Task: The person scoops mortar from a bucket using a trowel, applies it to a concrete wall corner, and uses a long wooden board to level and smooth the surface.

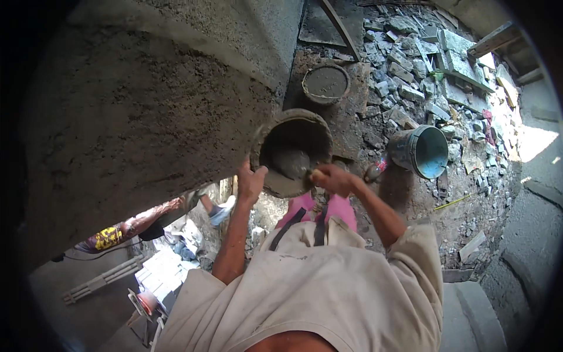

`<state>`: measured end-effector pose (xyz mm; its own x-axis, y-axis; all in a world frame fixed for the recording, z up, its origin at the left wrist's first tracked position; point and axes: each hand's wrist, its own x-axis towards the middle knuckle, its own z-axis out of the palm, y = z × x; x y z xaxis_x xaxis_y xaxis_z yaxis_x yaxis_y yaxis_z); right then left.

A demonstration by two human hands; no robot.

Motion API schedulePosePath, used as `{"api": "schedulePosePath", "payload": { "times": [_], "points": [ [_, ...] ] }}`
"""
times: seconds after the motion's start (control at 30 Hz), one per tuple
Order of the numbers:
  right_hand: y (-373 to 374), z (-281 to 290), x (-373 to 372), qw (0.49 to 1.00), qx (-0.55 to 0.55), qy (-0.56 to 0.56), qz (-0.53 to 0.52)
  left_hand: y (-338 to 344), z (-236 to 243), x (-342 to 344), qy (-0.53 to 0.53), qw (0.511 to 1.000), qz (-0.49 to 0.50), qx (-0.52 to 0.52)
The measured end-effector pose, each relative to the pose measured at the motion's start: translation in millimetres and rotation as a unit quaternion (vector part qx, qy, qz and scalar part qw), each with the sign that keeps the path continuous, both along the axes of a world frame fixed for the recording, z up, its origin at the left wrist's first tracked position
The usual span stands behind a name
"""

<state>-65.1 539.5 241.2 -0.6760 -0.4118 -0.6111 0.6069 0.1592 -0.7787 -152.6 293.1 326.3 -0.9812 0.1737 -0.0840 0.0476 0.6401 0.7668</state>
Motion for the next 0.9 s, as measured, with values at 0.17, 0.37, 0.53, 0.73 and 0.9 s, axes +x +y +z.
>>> {"api": "schedulePosePath", "payload": {
  "times": [0.17,0.37,0.53,0.73,0.9],
  "points": [
    [-30,-18,39,0.988,-0.02,-0.045,-0.146,-27,-85,3,-0.287,0.932,0.168,0.143],
    [-45,-78,59,0.896,-0.029,-0.104,-0.43,-87,-215,38,-0.432,0.809,0.371,0.147],
    [-88,-182,-14,0.806,0.251,0.073,-0.531,-168,-287,100,-0.347,0.857,0.363,0.116],
    [-245,-256,-196,0.82,0.183,0.033,-0.541,-198,-260,102,-0.386,0.848,0.362,0.04],
    [-300,13,-196,0.822,-0.004,0.22,-0.526,-240,-235,128,-0.347,0.86,0.371,0.051]
  ]
}}
